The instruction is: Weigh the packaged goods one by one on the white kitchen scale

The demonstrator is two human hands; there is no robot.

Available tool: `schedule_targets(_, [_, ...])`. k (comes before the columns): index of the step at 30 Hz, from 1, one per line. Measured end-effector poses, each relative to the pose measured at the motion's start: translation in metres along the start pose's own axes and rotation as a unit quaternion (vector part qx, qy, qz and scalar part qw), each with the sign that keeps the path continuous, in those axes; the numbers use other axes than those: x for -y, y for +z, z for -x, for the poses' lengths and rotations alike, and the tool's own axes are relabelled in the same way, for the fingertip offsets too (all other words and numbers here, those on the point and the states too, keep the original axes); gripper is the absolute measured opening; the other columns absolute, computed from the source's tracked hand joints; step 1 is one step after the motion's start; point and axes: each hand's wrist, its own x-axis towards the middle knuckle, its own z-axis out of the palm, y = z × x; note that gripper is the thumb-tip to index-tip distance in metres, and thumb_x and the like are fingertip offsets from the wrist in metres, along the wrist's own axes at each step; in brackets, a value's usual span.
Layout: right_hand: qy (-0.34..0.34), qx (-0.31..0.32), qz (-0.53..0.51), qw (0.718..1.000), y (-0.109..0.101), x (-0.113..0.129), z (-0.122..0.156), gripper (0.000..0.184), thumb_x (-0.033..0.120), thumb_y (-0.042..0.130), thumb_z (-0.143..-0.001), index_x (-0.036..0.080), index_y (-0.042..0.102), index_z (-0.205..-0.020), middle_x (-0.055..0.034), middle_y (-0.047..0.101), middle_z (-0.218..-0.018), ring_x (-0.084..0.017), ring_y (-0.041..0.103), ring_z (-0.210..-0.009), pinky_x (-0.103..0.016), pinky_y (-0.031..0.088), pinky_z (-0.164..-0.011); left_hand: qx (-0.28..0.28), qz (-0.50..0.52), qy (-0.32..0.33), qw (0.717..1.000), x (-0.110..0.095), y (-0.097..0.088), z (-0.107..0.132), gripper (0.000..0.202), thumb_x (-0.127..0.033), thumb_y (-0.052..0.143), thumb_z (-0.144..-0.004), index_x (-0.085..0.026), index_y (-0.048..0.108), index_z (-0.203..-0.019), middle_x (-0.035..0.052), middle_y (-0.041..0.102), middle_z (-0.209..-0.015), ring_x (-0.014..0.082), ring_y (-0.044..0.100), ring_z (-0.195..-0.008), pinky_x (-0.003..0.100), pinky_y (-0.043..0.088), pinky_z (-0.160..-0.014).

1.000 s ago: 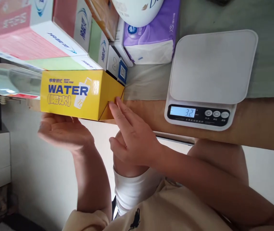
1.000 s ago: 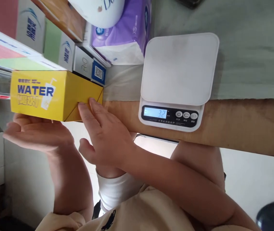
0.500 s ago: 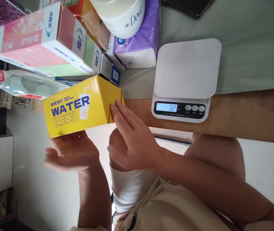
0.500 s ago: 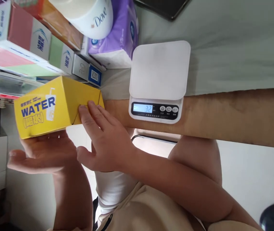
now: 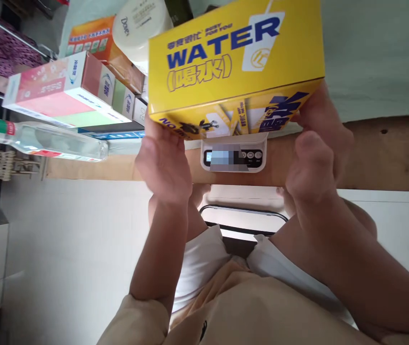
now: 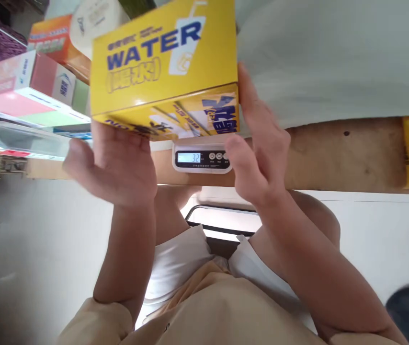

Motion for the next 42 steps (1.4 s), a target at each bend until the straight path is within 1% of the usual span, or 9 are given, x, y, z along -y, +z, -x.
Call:
schedule_targets(5, [0.028,-0.005,0.020,0.999,-0.012,-0.008,0.000,0.056,0.054,0.043,-0.092,0.020,0.064,-0.131,-0.0022,0.070,-0.120,-0.023,0.065,-0.121,-0.044,0.056,-0.109,0.056,0.126,0.008,0.990,0.012,0.011,-0.021,0.074,-0.088,0.060,-0.069,-0.024,0.062,-0.104,0.0078,0.061,-0.127,0.0362,0.048,-0.139,0.041,0.050,-0.111])
schedule_targets(12, [0.018,-0.011,0.032,0.999,-0.010,-0.004,0.008,0.056,0.054,0.042,-0.093,0.022,0.066,-0.131,-0.0020,0.071,-0.121,-0.016,0.066,-0.095,-0.034,0.059,-0.084,0.022,0.143,0.026,0.989,0.008,0.013,-0.010,0.060,-0.080,0.058,-0.077,-0.027,0.064,-0.104,0.0072,0.062,-0.121,0.0334,0.050,-0.138,0.044,0.044,-0.121])
schedule_targets(17, [0.000,-0.032,0.020,0.999,-0.007,-0.010,0.006,0.055,0.053,0.044,-0.094,0.013,0.068,-0.125,-0.0073,0.071,-0.113,-0.023,0.066,-0.115,-0.042,0.059,-0.099,0.013,0.156,0.020,0.987,0.021,0.017,-0.012,0.068,-0.087,0.058,-0.071,-0.026,0.061,-0.103,0.0076,0.064,-0.120,0.0356,0.053,-0.136,0.046,0.049,-0.116])
schedule_targets(21, [0.000,-0.033,0.024,0.999,-0.007,-0.017,0.008,0.053,0.053,0.046,-0.094,0.023,0.062,-0.134,-0.0022,0.068,-0.125,-0.022,0.065,-0.120,-0.043,0.056,-0.101,0.010,0.148,0.042,0.988,0.033,0.017,-0.013,0.070,-0.085,0.056,-0.076,-0.027,0.063,-0.114,0.0053,0.065,-0.130,0.0349,0.050,-0.141,0.047,0.048,-0.118])
schedule_targets(24, [0.024,-0.061,0.026,0.998,-0.010,-0.024,0.011,0.051,0.053,0.044,-0.093,0.034,0.056,-0.138,0.0028,0.061,-0.138,-0.019,0.062,-0.121,-0.041,0.051,-0.100,-0.029,0.130,0.103,0.986,0.048,0.007,-0.011,0.066,-0.079,0.057,-0.082,-0.030,0.064,-0.125,-0.0004,0.062,-0.139,0.0296,0.045,-0.148,0.045,0.038,-0.126])
schedule_targets(27, [0.053,-0.123,0.030,0.991,-0.013,-0.027,0.011,0.047,0.053,0.042,-0.091,0.030,0.059,-0.128,-0.0007,0.061,-0.126,-0.017,0.062,-0.112,-0.039,0.049,-0.093,-0.095,0.088,0.140,0.982,0.067,-0.011,-0.011,0.060,-0.077,0.051,-0.087,-0.033,0.063,-0.126,-0.0029,0.061,-0.136,0.0248,0.051,-0.140,0.044,0.038,-0.122])
schedule_targets(31, [0.081,-0.167,0.028,0.982,-0.015,-0.026,0.007,0.045,0.053,0.043,-0.091,0.023,0.060,-0.119,-0.0028,0.060,-0.113,-0.013,0.060,-0.103,-0.032,0.044,-0.083,-0.109,0.027,0.144,0.983,0.083,-0.029,-0.015,0.063,-0.083,0.044,-0.086,-0.034,0.061,-0.122,0.0007,0.061,-0.127,0.0246,0.056,-0.129,0.044,0.043,-0.115])
schedule_targets(37, [0.051,-0.158,0.021,0.986,-0.011,-0.034,0.003,0.042,0.051,0.045,-0.090,0.022,0.061,-0.115,-0.0027,0.057,-0.113,-0.012,0.058,-0.100,-0.031,0.043,-0.080,-0.095,0.005,0.145,0.985,0.080,-0.023,-0.018,0.061,-0.081,0.045,-0.086,-0.034,0.061,-0.122,0.0027,0.060,-0.128,0.0265,0.057,-0.128,0.050,0.044,-0.115])
schedule_targets(42, [0.036,-0.148,0.014,0.988,-0.008,-0.037,0.001,0.042,0.051,0.046,-0.091,0.020,0.061,-0.114,-0.0034,0.056,-0.110,-0.012,0.057,-0.100,-0.037,0.047,-0.093,-0.092,0.007,0.141,0.986,0.075,-0.020,-0.016,0.062,-0.081,0.046,-0.086,-0.034,0.062,-0.123,0.0024,0.062,-0.128,0.0262,0.058,-0.128,0.050,0.046,-0.115])
